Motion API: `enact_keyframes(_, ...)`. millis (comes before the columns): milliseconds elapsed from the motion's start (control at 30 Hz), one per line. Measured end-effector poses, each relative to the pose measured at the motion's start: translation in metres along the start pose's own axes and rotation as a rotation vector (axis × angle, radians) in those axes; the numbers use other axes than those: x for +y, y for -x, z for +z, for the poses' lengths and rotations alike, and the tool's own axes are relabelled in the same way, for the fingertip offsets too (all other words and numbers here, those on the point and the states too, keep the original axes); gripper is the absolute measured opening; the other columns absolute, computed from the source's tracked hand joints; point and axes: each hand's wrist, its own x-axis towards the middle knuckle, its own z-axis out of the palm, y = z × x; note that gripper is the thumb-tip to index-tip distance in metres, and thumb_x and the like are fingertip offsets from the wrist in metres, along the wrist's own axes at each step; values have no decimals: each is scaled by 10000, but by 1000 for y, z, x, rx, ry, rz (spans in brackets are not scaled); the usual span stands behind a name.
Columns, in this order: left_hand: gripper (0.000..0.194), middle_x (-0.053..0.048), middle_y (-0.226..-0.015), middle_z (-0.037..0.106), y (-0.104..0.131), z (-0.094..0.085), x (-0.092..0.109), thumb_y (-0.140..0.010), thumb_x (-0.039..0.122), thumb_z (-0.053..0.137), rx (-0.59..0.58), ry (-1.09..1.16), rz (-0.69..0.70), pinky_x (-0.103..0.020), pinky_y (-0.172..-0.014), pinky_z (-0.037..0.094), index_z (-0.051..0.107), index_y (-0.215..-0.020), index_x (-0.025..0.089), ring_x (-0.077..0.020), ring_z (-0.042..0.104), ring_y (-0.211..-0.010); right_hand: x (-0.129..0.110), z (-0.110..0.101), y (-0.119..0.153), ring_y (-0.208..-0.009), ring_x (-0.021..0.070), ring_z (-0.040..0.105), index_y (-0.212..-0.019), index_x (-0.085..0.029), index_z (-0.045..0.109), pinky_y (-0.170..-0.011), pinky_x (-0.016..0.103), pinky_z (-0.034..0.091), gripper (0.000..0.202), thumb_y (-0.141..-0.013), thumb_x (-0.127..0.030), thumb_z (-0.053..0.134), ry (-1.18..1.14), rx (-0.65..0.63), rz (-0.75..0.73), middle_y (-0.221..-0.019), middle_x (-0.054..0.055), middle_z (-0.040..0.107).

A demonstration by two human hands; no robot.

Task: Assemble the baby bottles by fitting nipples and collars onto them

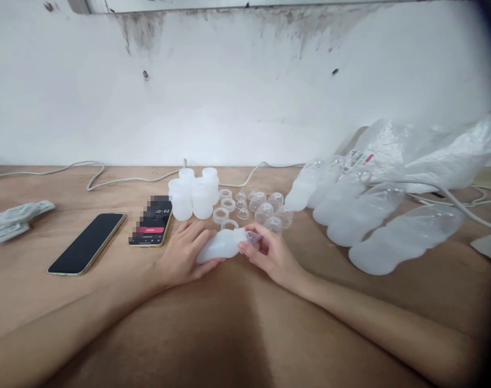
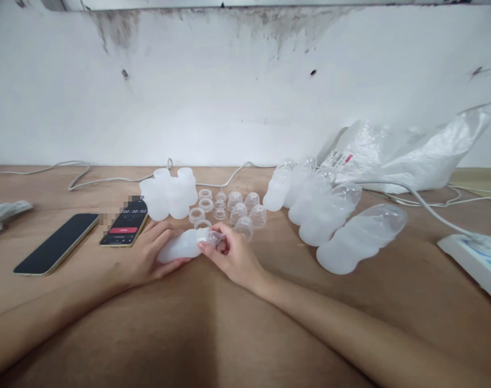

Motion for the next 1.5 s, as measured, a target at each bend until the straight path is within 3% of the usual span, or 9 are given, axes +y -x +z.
enact_keyframes(167,312,-85,-846,534,-1,1,0,-784,395,526,26,-30,0,-345,-711,392,516,-951,132,-205,489,-785,1,1,-1,-422,65,370,-868,-170,453,-407,198,285,284,-793,-439,504,-33,-21,13,-529,-58,411)
enact_keyframes(333,447,-119,-1119,504,-7,-6,-5,-796,379,516,-104,314,-56,-361,-883,374,422,-1166,147,-225,468,-1031,3,0,0,-467,79,404,-988,-178,447,-443,209,338,328,-784,-426,513,-53,20,-59,-597,-38,437)
enact_keyframes(500,438,-92,-1102,568,-7,-8,-5,-804,360,510,-187,309,-62,-385,-884,366,440,-1194,171,-224,512,-981,1,-1,0,-475,71,393,-938,-171,464,-428,202,326,316,-768,-431,524,-11,6,-58,-648,-21,460)
enact_keyframes(967,434,-91,-1016,598,-2,-2,4,-768,358,571,56,40,-1,-347,-811,374,482,-1125,128,-203,527,-902,0,0,-2,-395,56,355,-884,-173,422,-405,186,270,261,-806,-411,494,-141,-58,49,-468,-86,391)
enact_keyframes(1267,349,-97,-923,597,0,-2,7,-774,352,562,115,-130,31,-348,-744,373,511,-1016,105,-207,517,-834,6,0,-5,-389,55,385,-895,-176,421,-431,186,300,258,-813,-412,488,-116,-82,35,-462,-85,430)
enact_keyframes(1400,63,-25,-808,610,-3,0,12,-799,162,525,185,-174,186,-327,-744,353,527,-862,154,-160,529,-779,9,3,-8,-337,48,372,-774,-178,398,-370,176,240,292,-833,-463,414,-215,-27,96,-459,-81,410)
enact_keyframes(1500,64,0,-778,602,-5,2,17,-787,99,521,214,-148,196,-293,-686,348,506,-791,161,-133,511,-722,10,4,-9,-310,48,355,-771,-188,376,-354,173,209,301,-810,-477,448,-213,33,105,-441,-95,389)
